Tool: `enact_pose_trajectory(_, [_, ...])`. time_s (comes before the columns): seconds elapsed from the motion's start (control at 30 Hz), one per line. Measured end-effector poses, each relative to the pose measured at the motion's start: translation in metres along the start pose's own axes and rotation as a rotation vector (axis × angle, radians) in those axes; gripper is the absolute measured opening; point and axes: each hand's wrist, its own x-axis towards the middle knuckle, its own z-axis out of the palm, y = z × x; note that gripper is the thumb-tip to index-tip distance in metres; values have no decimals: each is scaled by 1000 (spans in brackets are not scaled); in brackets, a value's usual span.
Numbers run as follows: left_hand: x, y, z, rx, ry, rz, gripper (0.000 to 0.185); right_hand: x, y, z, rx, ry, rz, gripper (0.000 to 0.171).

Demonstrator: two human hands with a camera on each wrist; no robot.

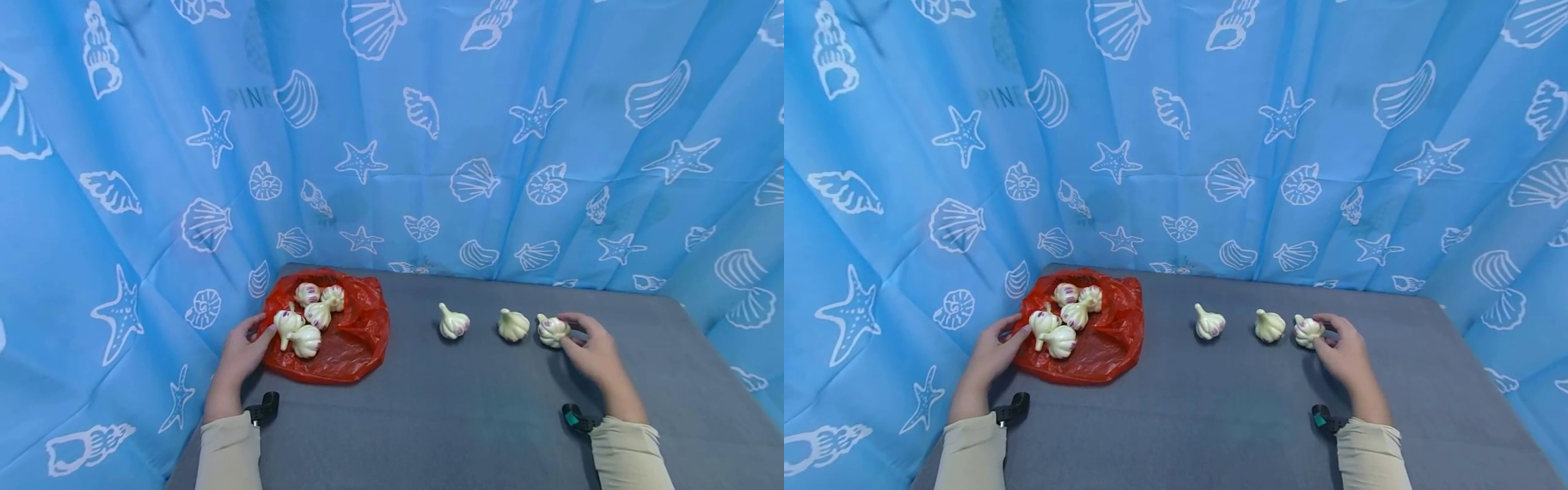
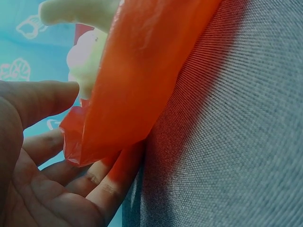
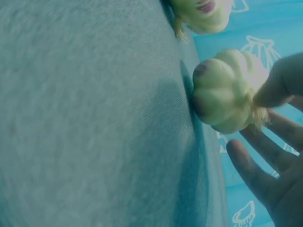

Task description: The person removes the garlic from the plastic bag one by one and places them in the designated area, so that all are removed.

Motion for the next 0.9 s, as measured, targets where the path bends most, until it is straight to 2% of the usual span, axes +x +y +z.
enact_pose_trajectory(0.2, [2,-1,-1,-7,-4,4,68,3,-3,2,-27,13,62,34])
enact_pose_trajectory(0.43, [2,-1,-1,-1,1,-1,68,7,-11,8,-65,20,173,56])
enact_pose_trajectory(0.53, [2,-1,-1,-4,1,-3,68,9,-13,10,-69,31,206,58])
enact_pose_trajectory(0.9, [1,0,-2,-6,1,-4,68,9,-12,11,-70,28,204,45])
